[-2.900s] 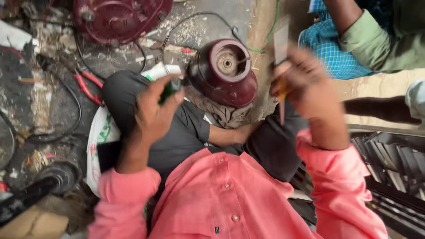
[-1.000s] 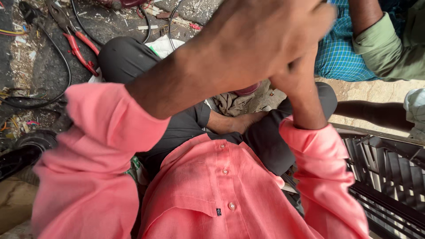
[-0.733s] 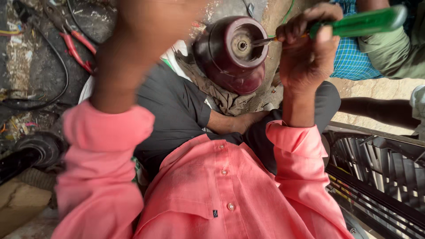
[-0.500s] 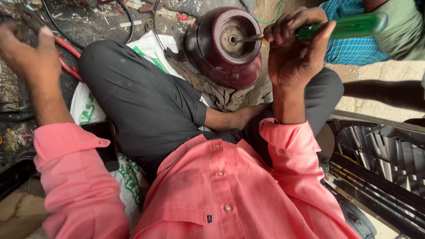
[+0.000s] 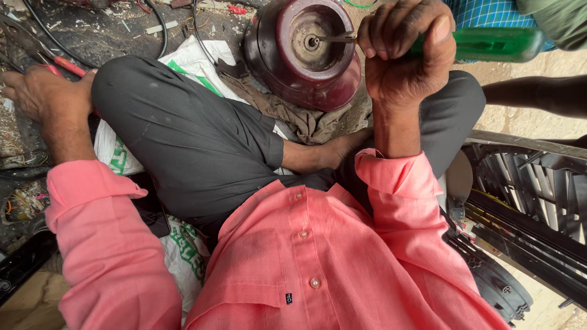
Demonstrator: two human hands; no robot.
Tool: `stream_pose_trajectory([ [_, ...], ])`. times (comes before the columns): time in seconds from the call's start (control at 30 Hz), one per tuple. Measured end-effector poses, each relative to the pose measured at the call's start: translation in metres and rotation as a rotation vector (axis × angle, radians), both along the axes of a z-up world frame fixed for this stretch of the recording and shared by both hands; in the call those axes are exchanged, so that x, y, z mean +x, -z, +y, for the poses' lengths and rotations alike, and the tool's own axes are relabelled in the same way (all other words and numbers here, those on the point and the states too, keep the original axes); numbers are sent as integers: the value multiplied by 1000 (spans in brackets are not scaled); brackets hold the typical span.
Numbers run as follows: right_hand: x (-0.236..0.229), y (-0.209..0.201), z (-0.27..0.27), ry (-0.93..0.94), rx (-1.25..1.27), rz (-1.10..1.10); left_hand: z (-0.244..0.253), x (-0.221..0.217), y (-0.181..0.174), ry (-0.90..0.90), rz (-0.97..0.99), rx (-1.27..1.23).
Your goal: The person disassembles the housing of a ceiling fan motor, uses a screwdriver to tighten components on the internal wiring assembly, and then reattaches the outer casing.
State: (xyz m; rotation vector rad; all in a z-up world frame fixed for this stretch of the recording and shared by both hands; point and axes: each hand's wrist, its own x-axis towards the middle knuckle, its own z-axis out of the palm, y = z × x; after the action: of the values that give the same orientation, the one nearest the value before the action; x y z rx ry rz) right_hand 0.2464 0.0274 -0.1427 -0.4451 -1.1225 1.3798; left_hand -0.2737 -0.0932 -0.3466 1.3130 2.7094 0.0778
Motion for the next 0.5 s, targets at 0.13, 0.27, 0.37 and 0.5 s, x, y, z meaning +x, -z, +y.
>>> stream_pose_trajectory([
  [0.13, 6, 10, 2, 18, -65, 29, 17, -10, 7, -110, -131, -72],
  [0.27, 13, 27, 9, 1, -205, 103, 5, -22, 9, -494, -788, 194],
  [0.37, 20, 40, 13, -20, -247, 136, -23, -41, 15, -420, -1074, 285],
  [0.5, 24, 57, 22, -86, -271, 204, -27, -29, 49, -454, -1028, 244],
])
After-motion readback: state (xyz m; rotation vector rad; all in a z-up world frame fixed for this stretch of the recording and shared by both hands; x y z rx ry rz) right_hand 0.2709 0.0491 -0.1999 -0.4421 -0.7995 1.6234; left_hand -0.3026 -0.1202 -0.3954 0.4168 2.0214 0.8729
